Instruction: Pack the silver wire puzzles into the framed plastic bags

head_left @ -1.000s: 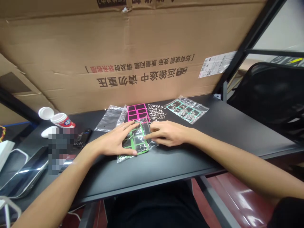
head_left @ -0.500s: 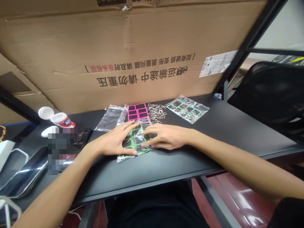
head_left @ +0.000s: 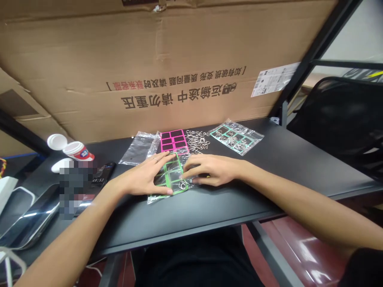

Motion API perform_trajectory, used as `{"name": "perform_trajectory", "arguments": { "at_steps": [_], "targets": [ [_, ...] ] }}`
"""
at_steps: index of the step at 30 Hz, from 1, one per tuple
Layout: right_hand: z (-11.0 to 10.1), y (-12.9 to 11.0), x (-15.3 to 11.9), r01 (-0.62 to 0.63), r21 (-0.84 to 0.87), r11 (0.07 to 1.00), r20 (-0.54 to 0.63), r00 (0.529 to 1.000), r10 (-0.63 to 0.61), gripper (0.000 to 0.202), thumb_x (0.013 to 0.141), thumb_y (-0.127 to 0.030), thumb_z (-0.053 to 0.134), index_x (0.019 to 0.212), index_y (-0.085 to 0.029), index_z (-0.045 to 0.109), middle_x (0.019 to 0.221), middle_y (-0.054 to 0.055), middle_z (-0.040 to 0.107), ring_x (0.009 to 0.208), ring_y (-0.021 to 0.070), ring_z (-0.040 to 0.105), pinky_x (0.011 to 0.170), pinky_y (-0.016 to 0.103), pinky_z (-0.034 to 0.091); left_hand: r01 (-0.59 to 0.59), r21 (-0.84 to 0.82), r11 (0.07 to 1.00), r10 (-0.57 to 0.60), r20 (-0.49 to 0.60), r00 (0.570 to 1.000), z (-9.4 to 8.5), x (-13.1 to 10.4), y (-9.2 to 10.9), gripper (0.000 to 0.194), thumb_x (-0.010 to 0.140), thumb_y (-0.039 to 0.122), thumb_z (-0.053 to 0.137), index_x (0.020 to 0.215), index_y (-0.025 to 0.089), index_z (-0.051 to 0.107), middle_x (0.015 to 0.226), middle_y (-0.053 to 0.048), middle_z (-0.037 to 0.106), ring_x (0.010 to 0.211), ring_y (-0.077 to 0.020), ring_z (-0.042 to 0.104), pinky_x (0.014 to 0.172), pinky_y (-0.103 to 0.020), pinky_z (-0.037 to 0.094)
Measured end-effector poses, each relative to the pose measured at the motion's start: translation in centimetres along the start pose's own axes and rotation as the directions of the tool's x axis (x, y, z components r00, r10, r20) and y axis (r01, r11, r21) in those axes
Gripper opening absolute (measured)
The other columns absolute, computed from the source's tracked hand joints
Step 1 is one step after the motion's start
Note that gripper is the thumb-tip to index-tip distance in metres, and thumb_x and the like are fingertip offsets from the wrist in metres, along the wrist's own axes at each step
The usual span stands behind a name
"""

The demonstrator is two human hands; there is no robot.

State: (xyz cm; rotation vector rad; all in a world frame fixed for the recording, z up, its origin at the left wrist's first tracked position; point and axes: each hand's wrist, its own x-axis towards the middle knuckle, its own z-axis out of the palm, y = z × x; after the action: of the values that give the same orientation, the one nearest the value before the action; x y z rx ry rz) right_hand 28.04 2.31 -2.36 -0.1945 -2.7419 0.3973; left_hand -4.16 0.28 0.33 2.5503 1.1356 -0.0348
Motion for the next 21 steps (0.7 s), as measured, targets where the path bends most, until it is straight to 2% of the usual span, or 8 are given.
{"name": "perform_trajectory", "arguments": {
  "at_steps": [3,6,12,15,18,21],
  "targets": [
    [0.0,-0.3,0.1,0.011,-0.034,0.999,0.048,0.999,-0.009,0.041,0.105,-0.013,0.062,0.143,-0.023,0.074,0.137,0.016,0.069,0.123,0.0266,0.065,0.109,0.043,0.054,-0.001,0.002,1.0,0.001,0.002,1.0,0.0,0.0,0.0,0.125,0.085,0.09,0.071,0.18,0.029,0.016,0.187,-0.016,0.012,0.172,-0.0434,0.017,0.138,-0.061,0.027],
    [-0.1,-0.4,0.2,0.001,-0.017,1.0,0.045,0.999,-0.001,0.033,0.105,-0.014,0.063,0.132,-0.02,0.078,0.136,0.016,0.069,0.123,0.0269,0.064,0.109,0.042,0.053,0.0,0.009,1.0,0.0,0.009,1.0,0.0,0.0,0.0,0.125,0.086,0.09,0.071,0.18,0.028,0.015,0.187,-0.016,0.011,0.173,-0.0421,0.016,0.139,-0.061,0.026],
    [-0.5,0.0,-0.1,-0.064,0.036,0.997,0.009,0.998,0.064,0.015,0.108,-0.025,0.062,0.112,-0.017,0.074,0.116,0.013,0.07,0.111,0.0252,0.064,0.101,0.039,0.054,-0.003,-0.006,1.0,0.003,-0.007,1.0,0.0,0.0,0.0,0.124,0.086,0.088,0.072,0.18,0.029,0.017,0.187,-0.015,0.013,0.172,-0.0435,0.017,0.139,-0.06,0.025],
    [-0.7,0.4,-0.4,-0.101,-0.013,0.995,0.0,0.995,0.101,0.012,0.105,-0.019,0.06,0.101,-0.019,0.071,0.104,0.01,0.068,0.102,0.0242,0.062,0.094,0.037,0.053,-0.002,0.008,1.0,0.002,-0.002,1.0,0.0,0.0,0.0,0.124,0.087,0.089,0.071,0.18,0.028,0.016,0.187,-0.016,0.012,0.172,-0.0428,0.017,0.138,-0.06,0.026],
    [-0.9,0.9,-0.7,-0.157,-0.062,0.986,0.013,0.987,0.158,0.019,0.099,-0.008,0.054,0.093,-0.02,0.068,0.095,0.007,0.067,0.093,0.0232,0.061,0.087,0.036,0.051,-0.001,0.013,1.0,0.001,0.006,1.0,-0.1,0.0,0.1,0.123,0.087,0.089,0.07,0.18,0.03,0.015,0.188,-0.015,0.011,0.173,-0.0427,0.017,0.138,-0.062,0.026],
    [-1.0,1.1,-0.9,-0.213,-0.082,0.974,0.011,0.977,0.215,0.019,0.096,-0.008,0.055,0.096,-0.02,0.07,0.098,0.007,0.068,0.092,0.0229,0.062,0.085,0.035,0.051,-0.007,0.005,1.0,0.007,-0.001,1.0,-0.1,0.0,0.1,0.122,0.087,0.088,0.07,0.18,0.031,0.016,0.187,-0.015,0.012,0.172,-0.0436,0.017,0.138,-0.062,0.026]
  ]
}}
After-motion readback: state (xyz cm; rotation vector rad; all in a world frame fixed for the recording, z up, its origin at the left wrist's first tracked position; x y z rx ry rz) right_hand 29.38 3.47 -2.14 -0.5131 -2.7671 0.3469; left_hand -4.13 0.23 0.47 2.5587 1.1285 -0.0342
